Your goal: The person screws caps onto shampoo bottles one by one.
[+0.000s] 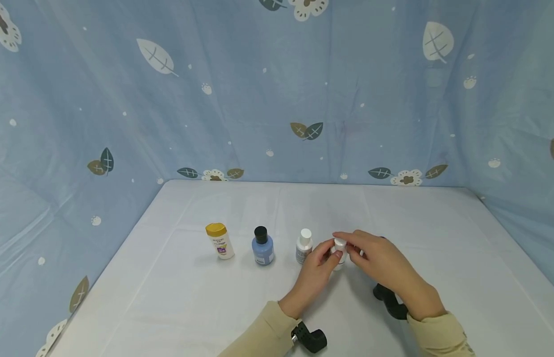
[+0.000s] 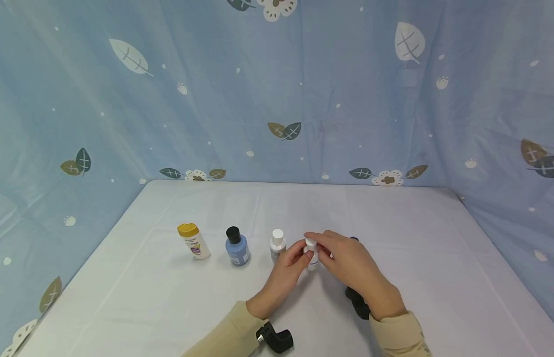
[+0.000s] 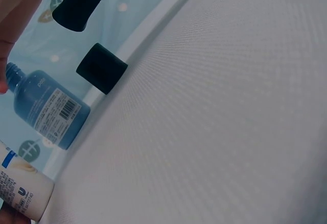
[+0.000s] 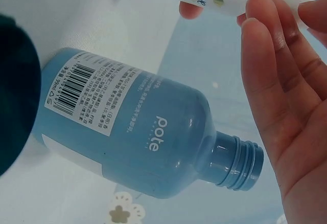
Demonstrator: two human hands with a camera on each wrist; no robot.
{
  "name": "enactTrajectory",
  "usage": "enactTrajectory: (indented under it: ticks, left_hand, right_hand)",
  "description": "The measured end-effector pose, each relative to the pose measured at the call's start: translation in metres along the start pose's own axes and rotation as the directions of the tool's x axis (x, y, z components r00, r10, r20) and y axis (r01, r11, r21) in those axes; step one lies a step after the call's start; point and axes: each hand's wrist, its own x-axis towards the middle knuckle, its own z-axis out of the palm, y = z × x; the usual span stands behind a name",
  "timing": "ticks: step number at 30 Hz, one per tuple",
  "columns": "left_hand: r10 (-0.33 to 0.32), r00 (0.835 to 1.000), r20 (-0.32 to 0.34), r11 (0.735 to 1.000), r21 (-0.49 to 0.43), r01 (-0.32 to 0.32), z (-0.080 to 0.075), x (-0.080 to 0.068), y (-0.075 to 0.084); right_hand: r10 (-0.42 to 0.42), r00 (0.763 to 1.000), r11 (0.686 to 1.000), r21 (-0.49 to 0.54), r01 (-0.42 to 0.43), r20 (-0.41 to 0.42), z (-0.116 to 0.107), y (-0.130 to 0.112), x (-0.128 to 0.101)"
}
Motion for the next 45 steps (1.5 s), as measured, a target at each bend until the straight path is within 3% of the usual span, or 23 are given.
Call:
enactTrajectory:
  ticks: [27,42,45]
  left_hand:
    - [-0.020,1.000,-0.002,1.000,-0.003,0.020,-0.001,-0.001,0.001]
    - [-0.037,0.999,-0.008,0.999,0.008,0.037,-0.001,-0.002,0.003]
    - [-0.017,1.000,-0.011,1.000,0.004,0.017,0.000,0.001,-0.008]
  right_hand:
    - [0.103,0.993,0.993,-0.050,-0.107,-0.065,0.006,-0.006,0.004]
    - [0.118,0.986,0.987,-0.097,-0.130,-0.122,0.010,-0.008,0.005]
    - [0.114,0.988,0.989,-0.086,-0.124,-0.108,0.010,-0.008,0.005]
